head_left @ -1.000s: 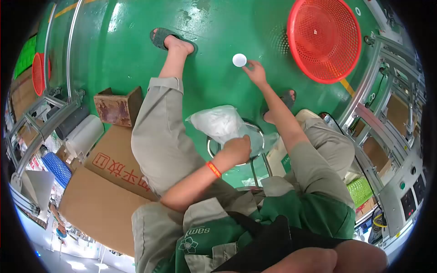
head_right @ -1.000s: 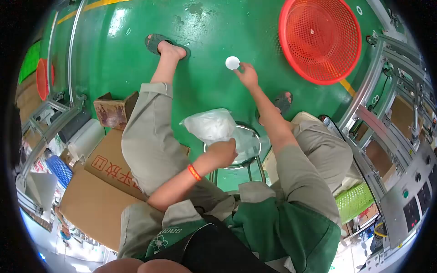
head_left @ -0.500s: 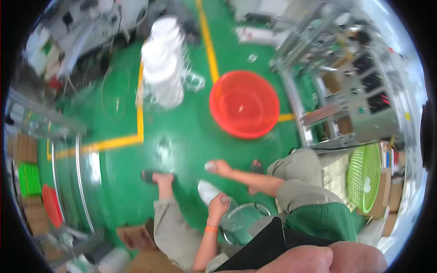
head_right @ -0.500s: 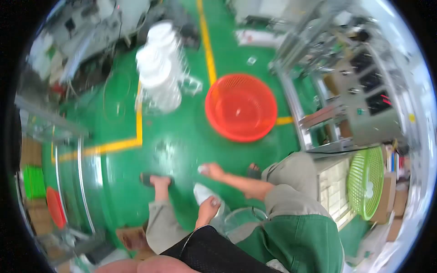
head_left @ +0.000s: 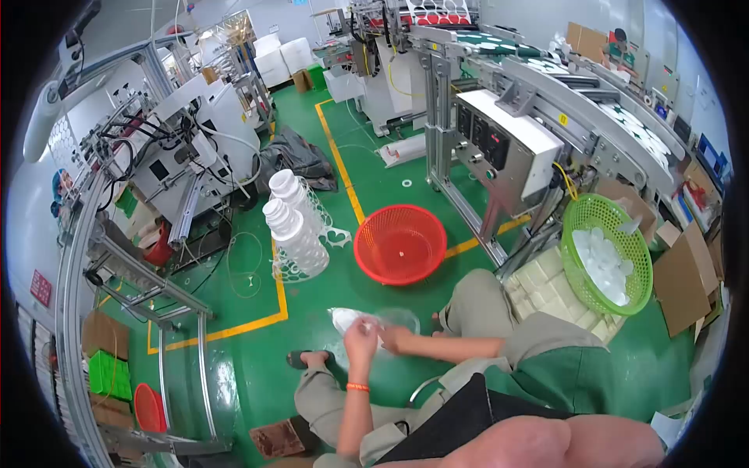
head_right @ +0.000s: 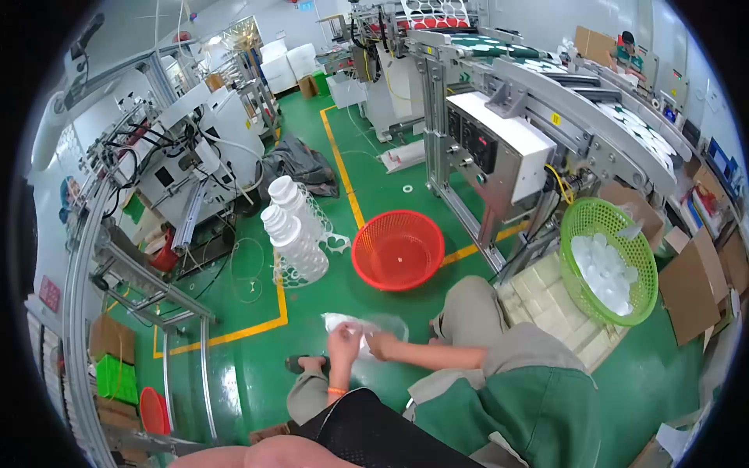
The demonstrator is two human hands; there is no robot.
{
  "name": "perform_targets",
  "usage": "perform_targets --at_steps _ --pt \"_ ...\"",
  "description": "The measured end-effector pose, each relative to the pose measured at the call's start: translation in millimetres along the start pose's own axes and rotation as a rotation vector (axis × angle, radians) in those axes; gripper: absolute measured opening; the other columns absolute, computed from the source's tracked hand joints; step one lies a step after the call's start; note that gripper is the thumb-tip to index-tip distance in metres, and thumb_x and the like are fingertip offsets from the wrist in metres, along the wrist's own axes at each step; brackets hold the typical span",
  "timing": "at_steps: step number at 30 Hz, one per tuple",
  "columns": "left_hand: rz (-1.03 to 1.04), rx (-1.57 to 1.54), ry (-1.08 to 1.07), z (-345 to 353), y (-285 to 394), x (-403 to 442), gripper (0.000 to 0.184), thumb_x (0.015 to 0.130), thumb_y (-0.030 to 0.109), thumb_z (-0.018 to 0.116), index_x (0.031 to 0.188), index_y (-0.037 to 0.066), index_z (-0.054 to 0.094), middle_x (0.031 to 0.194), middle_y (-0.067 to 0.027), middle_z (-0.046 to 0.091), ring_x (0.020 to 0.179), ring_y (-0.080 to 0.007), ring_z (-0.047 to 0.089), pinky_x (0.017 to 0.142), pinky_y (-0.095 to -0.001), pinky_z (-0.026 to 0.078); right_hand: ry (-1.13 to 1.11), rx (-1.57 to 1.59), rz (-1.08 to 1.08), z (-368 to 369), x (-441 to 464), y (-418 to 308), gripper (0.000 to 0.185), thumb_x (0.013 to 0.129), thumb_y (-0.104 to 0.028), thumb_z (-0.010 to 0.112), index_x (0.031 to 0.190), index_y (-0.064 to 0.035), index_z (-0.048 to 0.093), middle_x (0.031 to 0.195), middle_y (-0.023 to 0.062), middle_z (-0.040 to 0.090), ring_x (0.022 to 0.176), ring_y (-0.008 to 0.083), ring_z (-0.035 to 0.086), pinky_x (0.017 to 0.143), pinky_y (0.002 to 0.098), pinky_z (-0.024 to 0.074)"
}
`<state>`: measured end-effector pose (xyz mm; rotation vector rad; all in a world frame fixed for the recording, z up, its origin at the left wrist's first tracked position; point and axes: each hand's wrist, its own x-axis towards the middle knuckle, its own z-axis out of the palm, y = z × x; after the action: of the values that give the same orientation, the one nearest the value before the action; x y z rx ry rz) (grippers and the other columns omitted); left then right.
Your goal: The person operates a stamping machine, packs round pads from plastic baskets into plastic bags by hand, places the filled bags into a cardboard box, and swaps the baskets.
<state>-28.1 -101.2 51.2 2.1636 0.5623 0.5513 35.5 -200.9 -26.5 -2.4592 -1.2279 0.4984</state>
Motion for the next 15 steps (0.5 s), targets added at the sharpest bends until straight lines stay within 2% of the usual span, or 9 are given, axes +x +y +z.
perform_targets --at_steps 3,5,6,7,9,10,11,13,15 --pt "-0.028 0.036 0.018 -26 10 8 0.022 0.075 0.022 0.065 0.082 0.001 0.062 0.053 -0.0033 0.052 0.048 -0.0108 0.045 0.045 -0.0273 0.035 -0.139 0.065 -0.100 -66 -15 -21 0.039 0.077 -0.027 0.059 0.107 -0.0028 0.054 0.104 0.0164 0.057 0.093 0.0326 0.056 0.077 0.0425 0.0459" --pt "-0.049 -0.396 0.034 -31 6 20 0.017 0.080 0.018 0.061 0.082 0.000 0.061 0.062 0.0024 0.055 0.055 -0.0060 0.046 0.048 -0.0221 0.035 0.138 0.428 -0.389 -114 -52 -26 0.058 0.076 -0.039 0.060 0.120 -0.0044 0.046 0.119 0.0175 0.049 0.110 0.0331 0.046 0.093 0.0392 0.0360" --pt "-0.033 -0.395 0.038 -37 16 24 0.017 0.080 0.018 0.061 0.082 0.000 0.061 0.062 0.0024 0.055 0.055 -0.0060 0.046 0.048 -0.0221 0.035 0.447 0.253 -0.572 -136 -70 -27 0.079 0.071 -0.042 0.064 0.133 -0.0086 0.028 0.130 0.0165 0.036 0.124 0.0318 0.030 0.100 0.0478 0.0243" --pt "-0.029 -0.440 -0.029 -46 34 23 0.015 0.082 0.016 0.059 0.084 0.001 0.061 0.066 0.0040 0.055 0.057 -0.0043 0.046 0.050 -0.0200 0.035 0.455 0.248 -0.577 -150 -83 -26 0.079 0.071 -0.042 0.064 0.133 -0.0086 0.028 0.130 0.0165 0.036 0.124 0.0318 0.030 0.100 0.0478 0.0243" --pt "-0.027 -0.485 -0.099 -59 73 16 0.013 0.084 0.014 0.057 0.085 0.001 0.061 0.070 0.0057 0.055 0.060 -0.0026 0.045 0.052 -0.0180 0.034 0.298 -0.340 -0.271 -165 -104 -23 0.100 0.064 -0.039 0.070 0.139 -0.0137 0.008 0.137 0.0141 0.023 0.129 0.0311 0.019 0.099 0.0590 0.0137" --pt "-0.027 -0.512 -0.163 -67 96 12 0.013 0.084 0.015 0.058 0.085 0.002 0.061 0.069 0.0059 0.055 0.059 -0.0012 0.043 0.051 -0.0168 0.033 0.277 -0.312 -0.297 -152 -97 -10 0.108 0.060 -0.035 0.074 0.140 -0.0156 0.003 0.129 0.0152 0.036 0.123 0.0303 0.031 0.094 0.0664 0.0104" --pt "-0.027 -0.534 -0.225 -75 115 6 0.013 0.084 0.015 0.058 0.086 0.003 0.061 0.068 0.0060 0.054 0.058 0.0002 0.041 0.050 -0.0157 0.031 0.149 -0.153 -0.283 -152 -93 -6 0.104 0.062 -0.032 0.074 0.139 -0.0160 0.005 0.112 0.0148 0.050 0.104 0.0293 0.048 0.091 0.0558 0.0287" --pt "-0.018 -0.550 -0.260 -95 145 -7 0.013 0.086 0.016 0.055 0.086 0.005 0.059 0.063 0.0074 0.050 0.052 0.0013 0.035 0.045 -0.0151 0.026 -0.098 0.298 -0.268 -151 -72 1 0.096 0.065 -0.032 0.072 0.137 -0.0146 0.012 0.091 0.0113 0.056 0.081 0.0270 0.055 0.075 0.0412 0.0415" --pt "-0.080 -0.674 -0.453 -123 170 -24 0.010 0.086 0.013 0.053 0.087 0.005 0.058 0.059 0.0082 0.044 0.047 0.0007 0.030 0.042 -0.0160 0.021 -0.012 0.378 -0.442 -184 -82 -24 0.087 0.067 -0.031 0.071 0.134 -0.0136 0.018 0.087 0.0111 0.054 0.076 0.0264 0.055 0.068 0.0382 0.0418"
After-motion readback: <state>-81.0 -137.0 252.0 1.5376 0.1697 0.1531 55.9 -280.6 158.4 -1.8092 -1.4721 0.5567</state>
